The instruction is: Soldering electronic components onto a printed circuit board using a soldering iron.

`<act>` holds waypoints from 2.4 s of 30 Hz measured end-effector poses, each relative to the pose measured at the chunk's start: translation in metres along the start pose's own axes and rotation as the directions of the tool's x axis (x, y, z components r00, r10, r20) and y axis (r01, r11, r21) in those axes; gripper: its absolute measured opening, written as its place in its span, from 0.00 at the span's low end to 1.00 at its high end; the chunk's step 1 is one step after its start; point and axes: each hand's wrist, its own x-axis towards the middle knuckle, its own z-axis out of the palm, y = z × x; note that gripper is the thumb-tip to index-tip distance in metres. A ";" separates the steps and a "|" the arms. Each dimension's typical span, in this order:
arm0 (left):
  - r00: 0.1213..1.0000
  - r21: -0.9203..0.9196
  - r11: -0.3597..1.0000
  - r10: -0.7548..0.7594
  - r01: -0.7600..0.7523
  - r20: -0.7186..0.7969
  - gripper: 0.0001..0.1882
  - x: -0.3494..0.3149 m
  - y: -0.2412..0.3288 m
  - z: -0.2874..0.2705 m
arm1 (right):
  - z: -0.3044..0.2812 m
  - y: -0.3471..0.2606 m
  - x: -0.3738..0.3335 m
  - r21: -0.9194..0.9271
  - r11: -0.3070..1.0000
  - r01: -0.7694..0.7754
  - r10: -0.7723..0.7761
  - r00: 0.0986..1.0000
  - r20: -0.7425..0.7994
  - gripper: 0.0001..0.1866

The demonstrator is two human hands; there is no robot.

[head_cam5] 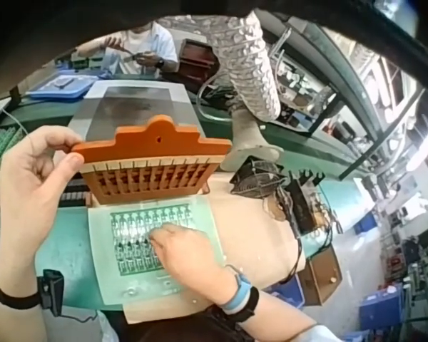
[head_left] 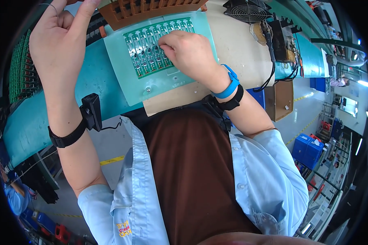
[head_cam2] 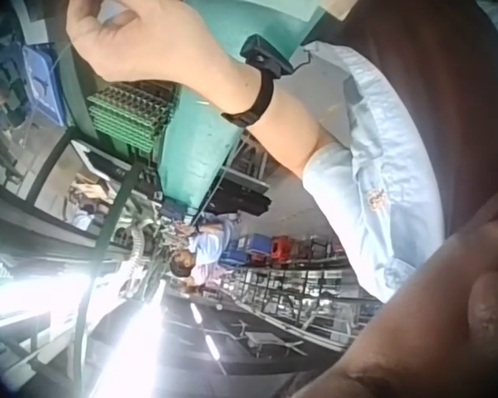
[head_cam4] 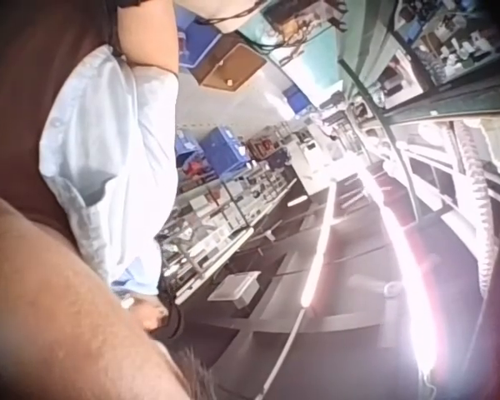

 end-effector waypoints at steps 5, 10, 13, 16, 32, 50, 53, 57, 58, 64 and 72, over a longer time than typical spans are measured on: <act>0.999 0.074 0.997 -0.034 0.034 -0.003 0.06 0.000 0.002 -0.005 | -0.004 -0.005 0.002 -0.015 1.000 0.026 -0.026 1.000 0.015 0.04; 0.999 0.102 0.994 -0.039 0.038 0.007 0.06 -0.002 0.003 -0.007 | 0.006 -0.007 0.004 0.011 0.999 0.035 -0.034 0.999 -0.020 0.04; 0.997 0.089 0.993 -0.074 0.074 -0.004 0.06 -0.004 0.008 -0.006 | 0.006 -0.007 0.006 0.001 0.998 0.064 -0.064 0.998 -0.001 0.04; 0.996 0.090 0.992 -0.084 0.084 -0.008 0.06 -0.004 0.007 -0.006 | 0.003 -0.010 0.009 -0.021 0.996 0.087 -0.086 0.996 0.028 0.04; 0.995 0.138 0.985 -0.099 0.101 -0.019 0.07 -0.009 0.009 -0.009 | 0.018 -0.030 0.018 0.011 0.997 0.079 -0.080 0.996 0.041 0.04; 0.999 0.163 0.986 -0.050 0.046 0.018 0.05 -0.014 -0.003 -0.013 | 0.025 -0.032 0.021 0.065 0.985 0.159 -0.163 0.985 0.051 0.06; 0.993 0.097 0.988 0.114 -0.118 0.044 0.10 -0.016 -0.051 -0.027 | 0.008 -0.031 0.015 0.092 0.973 0.211 -0.215 0.976 0.043 0.07; 0.967 0.111 0.962 0.239 -0.248 0.091 0.16 -0.030 -0.053 -0.030 | -0.034 -0.015 -0.011 0.086 0.962 0.260 -0.265 0.963 0.055 0.11; 0.960 0.133 0.953 0.258 -0.272 0.110 0.17 -0.035 -0.053 -0.030 | -0.042 -0.007 -0.020 0.093 0.961 0.259 -0.265 0.963 0.052 0.13; 0.936 0.194 0.923 0.300 -0.333 0.183 0.13 -0.087 -0.055 -0.028 | -0.084 0.043 -0.078 0.491 0.842 -0.223 0.174 0.974 0.144 0.14; 0.929 0.279 0.902 0.254 -0.328 0.271 0.15 -0.135 -0.090 -0.014 | -0.075 0.047 -0.093 0.673 0.557 -0.487 0.437 0.861 0.261 0.13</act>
